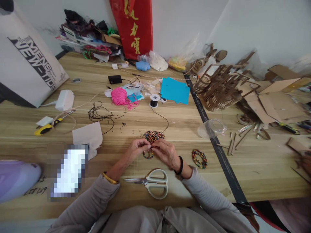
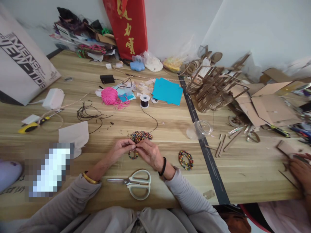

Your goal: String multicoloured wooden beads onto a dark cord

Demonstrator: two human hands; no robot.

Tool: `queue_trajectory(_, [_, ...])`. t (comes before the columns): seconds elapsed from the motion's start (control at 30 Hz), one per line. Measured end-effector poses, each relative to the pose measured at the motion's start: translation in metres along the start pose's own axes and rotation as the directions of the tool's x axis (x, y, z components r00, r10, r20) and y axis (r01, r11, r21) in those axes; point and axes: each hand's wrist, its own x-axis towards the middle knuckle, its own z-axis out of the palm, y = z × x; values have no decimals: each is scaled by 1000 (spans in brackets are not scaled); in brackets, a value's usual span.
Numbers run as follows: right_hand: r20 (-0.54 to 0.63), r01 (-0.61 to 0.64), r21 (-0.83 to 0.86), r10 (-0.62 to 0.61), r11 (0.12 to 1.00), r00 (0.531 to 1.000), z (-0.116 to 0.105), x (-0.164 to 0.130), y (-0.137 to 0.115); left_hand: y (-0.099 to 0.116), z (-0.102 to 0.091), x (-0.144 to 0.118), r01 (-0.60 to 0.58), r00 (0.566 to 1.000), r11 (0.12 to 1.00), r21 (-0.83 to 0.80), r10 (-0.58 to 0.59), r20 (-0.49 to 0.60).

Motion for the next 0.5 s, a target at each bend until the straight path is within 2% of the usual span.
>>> queue_trajectory(0.2, [-20, -164, 61, 166, 985, 986, 2, 2, -4, 1, 3, -1, -90, 993, 988, 123, 99, -65])
queue_trajectory(0.33, [-7, -312, 132, 316, 941, 949, 4, 2, -4, -1, 5, -1, -121, 984, 974, 192, 143, -105])
queue_trajectory(0.5, [4, -403, 224, 412, 887, 911, 7, 2, -2, -3, 8, -2, -121, 976, 965, 231, 158, -149])
